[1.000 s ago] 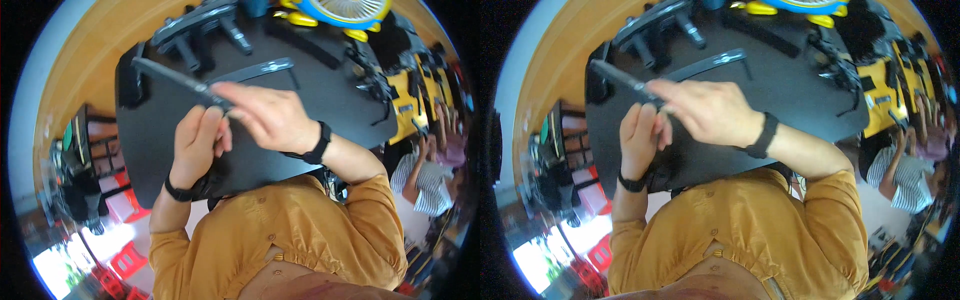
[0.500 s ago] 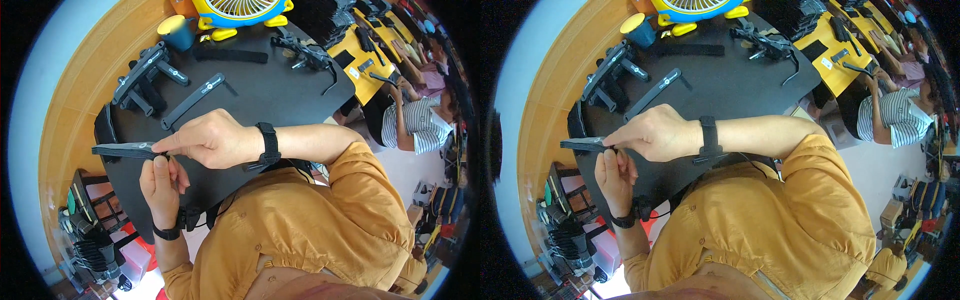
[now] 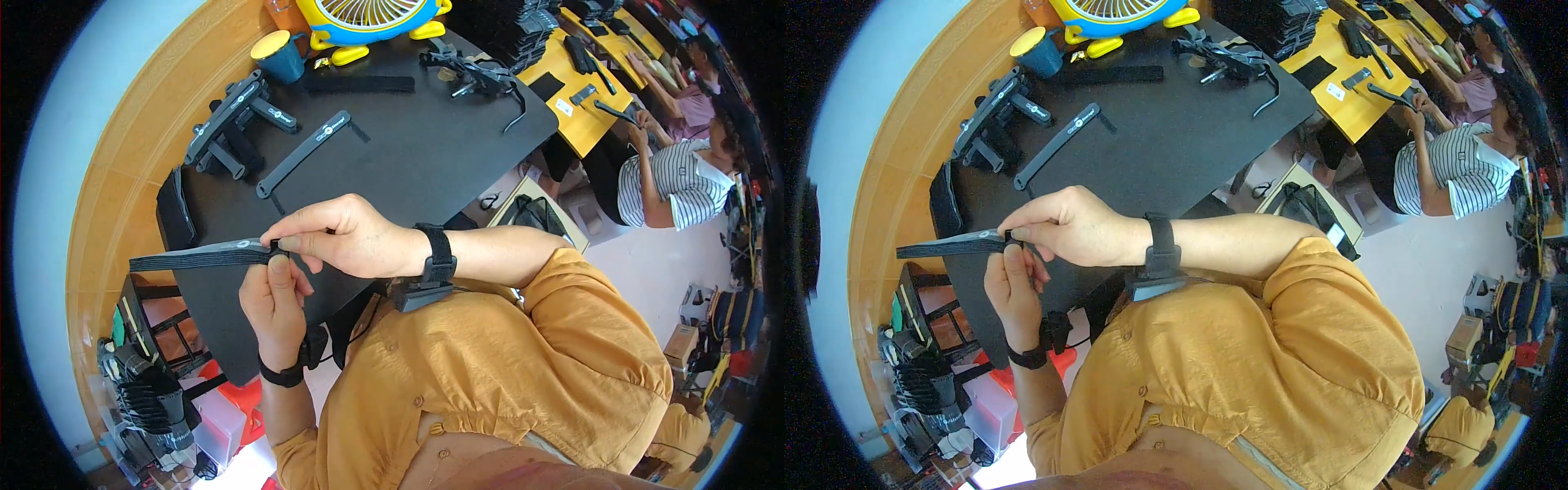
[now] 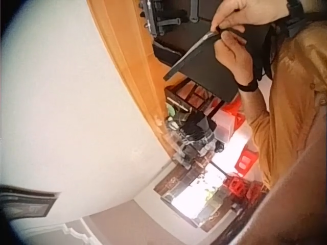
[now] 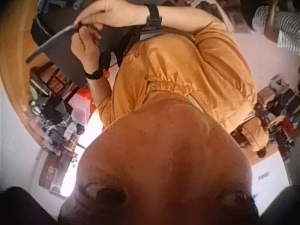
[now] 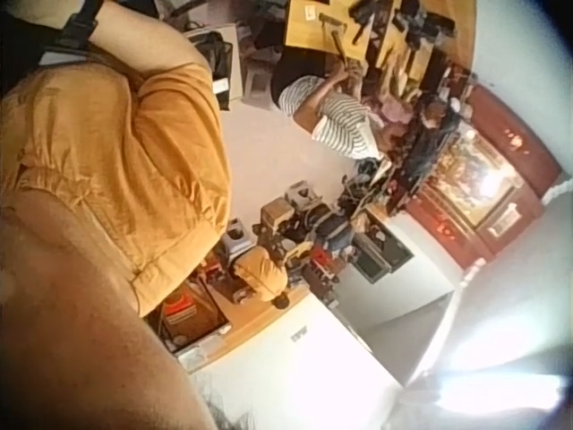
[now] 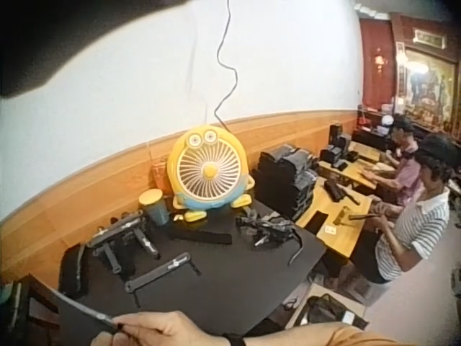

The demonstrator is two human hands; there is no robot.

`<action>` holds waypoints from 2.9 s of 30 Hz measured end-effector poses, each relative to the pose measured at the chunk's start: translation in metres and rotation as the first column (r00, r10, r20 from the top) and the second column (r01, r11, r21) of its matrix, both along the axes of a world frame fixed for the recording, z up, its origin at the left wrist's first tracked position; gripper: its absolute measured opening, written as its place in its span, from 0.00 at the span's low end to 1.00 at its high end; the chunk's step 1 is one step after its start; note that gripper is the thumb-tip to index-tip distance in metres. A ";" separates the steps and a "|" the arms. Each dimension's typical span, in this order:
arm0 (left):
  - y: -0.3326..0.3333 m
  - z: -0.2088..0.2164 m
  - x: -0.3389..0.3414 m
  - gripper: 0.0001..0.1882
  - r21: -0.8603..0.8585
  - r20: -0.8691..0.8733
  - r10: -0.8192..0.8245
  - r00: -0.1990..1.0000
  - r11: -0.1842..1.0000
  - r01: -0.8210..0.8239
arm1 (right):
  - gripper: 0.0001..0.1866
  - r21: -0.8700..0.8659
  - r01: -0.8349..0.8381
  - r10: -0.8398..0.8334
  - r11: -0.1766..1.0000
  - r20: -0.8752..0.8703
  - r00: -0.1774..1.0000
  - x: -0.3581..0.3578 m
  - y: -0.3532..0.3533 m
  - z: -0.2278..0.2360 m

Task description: Assembling plastic components and a strap onto a toy gun model.

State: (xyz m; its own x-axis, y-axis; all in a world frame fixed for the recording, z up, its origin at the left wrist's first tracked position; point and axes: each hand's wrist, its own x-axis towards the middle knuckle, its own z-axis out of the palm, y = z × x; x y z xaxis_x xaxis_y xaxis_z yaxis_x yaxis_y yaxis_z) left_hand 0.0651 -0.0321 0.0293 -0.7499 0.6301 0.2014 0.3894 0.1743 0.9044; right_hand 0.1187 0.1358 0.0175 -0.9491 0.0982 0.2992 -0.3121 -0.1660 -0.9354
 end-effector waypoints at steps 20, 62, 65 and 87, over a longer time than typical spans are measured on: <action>-0.020 0.006 0.031 0.18 0.071 0.277 -0.160 0.948 0.987 0.146 | 0.05 0.357 0.349 -0.152 0.866 -0.478 0.865 0.034 0.003 -0.005; -0.021 0.006 0.078 0.11 -0.059 -0.233 -0.551 0.801 0.831 0.554 | 0.06 0.271 0.647 -0.305 0.713 -0.710 0.634 0.028 0.011 0.046; -0.029 0.013 0.073 0.12 0.129 0.221 -0.305 0.926 0.951 0.282 | 0.06 0.349 0.632 -0.279 0.692 -0.678 0.680 0.042 0.016 0.056; -0.002 -0.006 0.073 0.19 -0.043 0.059 -0.186 0.981 0.981 0.189 | 0.06 0.270 0.761 -0.554 0.590 -0.549 0.625 0.052 0.051 0.027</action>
State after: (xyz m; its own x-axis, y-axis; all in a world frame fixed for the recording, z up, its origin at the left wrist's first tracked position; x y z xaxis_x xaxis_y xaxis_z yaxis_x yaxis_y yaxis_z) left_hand 0.1383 -0.0344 0.0234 -0.6264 0.7687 0.1292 0.3696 0.1469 0.9175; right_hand 0.1704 0.1864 0.0448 -0.4666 0.4083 0.7846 -0.4845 0.6242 -0.6129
